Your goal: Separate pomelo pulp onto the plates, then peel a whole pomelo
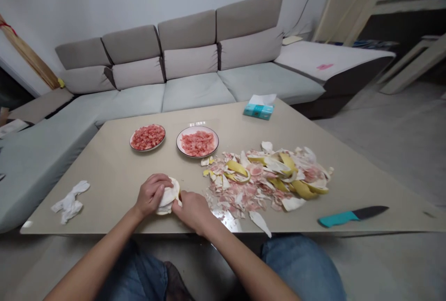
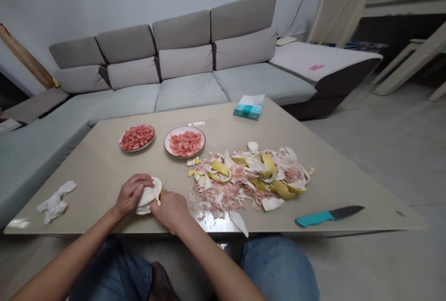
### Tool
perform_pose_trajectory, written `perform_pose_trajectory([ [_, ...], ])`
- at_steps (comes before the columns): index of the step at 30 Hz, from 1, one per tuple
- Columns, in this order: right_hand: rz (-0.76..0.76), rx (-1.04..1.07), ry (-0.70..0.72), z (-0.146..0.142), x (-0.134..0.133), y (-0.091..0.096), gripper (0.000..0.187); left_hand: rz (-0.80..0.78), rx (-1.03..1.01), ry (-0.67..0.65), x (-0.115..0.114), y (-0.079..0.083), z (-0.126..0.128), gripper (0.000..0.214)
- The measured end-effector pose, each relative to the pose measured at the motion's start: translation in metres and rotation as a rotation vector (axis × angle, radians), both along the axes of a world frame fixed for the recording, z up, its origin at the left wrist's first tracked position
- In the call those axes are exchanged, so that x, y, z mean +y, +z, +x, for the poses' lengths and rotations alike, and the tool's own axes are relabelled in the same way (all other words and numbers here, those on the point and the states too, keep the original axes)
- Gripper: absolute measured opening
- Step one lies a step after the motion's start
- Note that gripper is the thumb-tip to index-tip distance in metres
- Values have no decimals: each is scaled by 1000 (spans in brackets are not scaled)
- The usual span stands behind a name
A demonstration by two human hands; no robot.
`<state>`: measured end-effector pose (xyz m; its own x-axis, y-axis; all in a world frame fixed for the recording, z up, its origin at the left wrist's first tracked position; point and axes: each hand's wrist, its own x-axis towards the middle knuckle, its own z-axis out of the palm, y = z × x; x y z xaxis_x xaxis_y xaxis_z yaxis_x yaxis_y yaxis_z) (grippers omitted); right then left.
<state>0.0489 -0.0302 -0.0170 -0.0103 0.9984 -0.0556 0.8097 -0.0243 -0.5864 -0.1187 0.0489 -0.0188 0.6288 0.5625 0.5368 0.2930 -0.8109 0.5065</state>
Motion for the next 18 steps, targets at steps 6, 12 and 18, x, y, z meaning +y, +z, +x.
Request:
perform_pose_trajectory([
  [6,26,-47,-47,-10,7,-13,31,-34,-5,-9,4,-2,1,33],
  [12,50,-9,75,9,10,-27,24,-43,-40,-8,8,-5,-6,33],
  [18,39,-32,109,20,11,-18,19,-44,-80,10,8,-10,-12,29],
])
